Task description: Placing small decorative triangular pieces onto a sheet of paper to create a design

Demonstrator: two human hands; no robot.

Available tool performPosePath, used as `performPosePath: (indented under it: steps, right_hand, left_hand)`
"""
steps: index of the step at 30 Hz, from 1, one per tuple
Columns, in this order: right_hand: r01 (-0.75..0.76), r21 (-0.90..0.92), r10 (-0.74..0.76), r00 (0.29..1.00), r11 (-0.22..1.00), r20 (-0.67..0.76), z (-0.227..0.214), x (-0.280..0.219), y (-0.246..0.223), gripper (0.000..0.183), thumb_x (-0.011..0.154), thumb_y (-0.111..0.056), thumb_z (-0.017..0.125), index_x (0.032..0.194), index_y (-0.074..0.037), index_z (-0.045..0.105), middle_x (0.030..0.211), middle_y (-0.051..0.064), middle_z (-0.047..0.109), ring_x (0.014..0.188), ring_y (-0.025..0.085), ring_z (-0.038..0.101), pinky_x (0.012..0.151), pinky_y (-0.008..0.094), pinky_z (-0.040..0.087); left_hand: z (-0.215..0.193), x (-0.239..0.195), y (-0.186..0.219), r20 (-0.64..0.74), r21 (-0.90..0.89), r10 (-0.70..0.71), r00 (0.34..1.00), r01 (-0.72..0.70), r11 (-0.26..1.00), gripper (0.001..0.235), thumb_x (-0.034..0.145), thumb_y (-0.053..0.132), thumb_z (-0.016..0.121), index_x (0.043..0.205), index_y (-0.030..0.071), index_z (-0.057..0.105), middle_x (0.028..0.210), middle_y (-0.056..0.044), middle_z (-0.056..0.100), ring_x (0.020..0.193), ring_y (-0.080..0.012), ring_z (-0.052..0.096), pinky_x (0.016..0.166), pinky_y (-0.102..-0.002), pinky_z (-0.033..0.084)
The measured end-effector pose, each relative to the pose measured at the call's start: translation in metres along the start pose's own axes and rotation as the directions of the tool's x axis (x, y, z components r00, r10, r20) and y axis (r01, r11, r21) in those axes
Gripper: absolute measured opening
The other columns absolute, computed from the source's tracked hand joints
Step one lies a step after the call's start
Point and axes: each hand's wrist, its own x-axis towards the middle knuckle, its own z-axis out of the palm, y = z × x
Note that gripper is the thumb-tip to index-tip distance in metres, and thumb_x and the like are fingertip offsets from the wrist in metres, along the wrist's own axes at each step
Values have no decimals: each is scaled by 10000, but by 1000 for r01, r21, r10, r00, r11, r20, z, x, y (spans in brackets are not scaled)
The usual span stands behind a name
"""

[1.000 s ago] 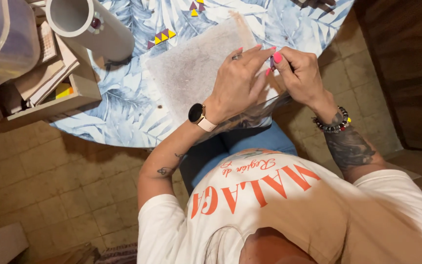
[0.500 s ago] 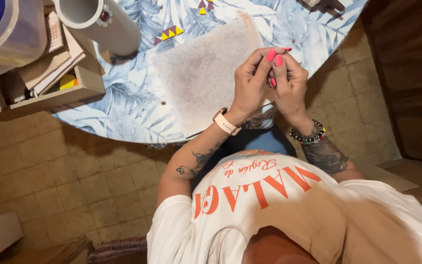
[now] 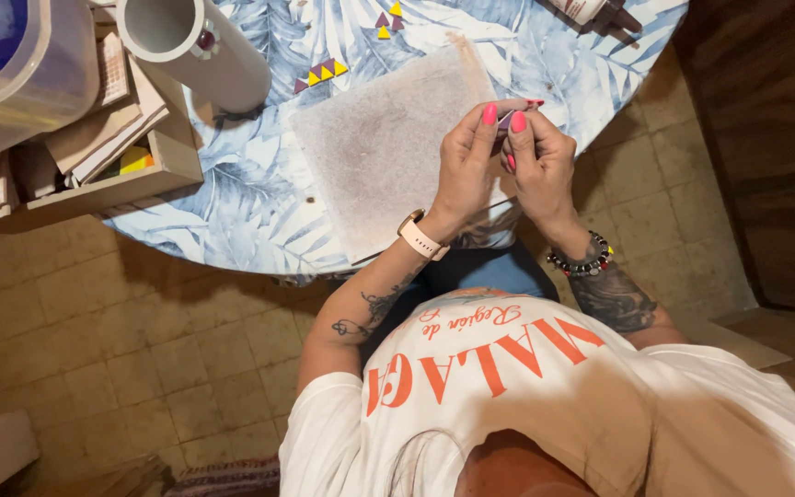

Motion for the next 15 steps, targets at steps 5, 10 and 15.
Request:
performPosePath:
  steps: [5,10,15]
  right_hand:
    - [53,-175,-43,997,983,59,-13,5,7,292,964,-147,410,727,-23,526,477,61,395,473,129,380,498,260,380]
    - [213,-557,-28,947,803,321,-47,6,20,287,939,-89,423,659,-29,404,538,40,384,489,139,323,471,307,261]
    - [463,-834,128,847,300,516,-58,-8,44,209,847,-203,483,687,-74,449,650,71,519,492,270,490,368,386,367]
  left_hand:
    - [-4,1,-6,4,18,-10,1000,10,1000,278,939,204,346,1044,90,577,976,-96,628,928,-251,588,829,-377,461]
    - [-26,3,-34,276,704,-31,961,-180,686,370,882,154,369,1224,15,365,1273,-197,405,1232,-327,333,1022,-449,232]
    - [-31,16,-46,240,951,-387,890,-295,-90,1108,617,853,336,1332,16,207,1398,-155,140,1293,-301,69,985,-566,-81]
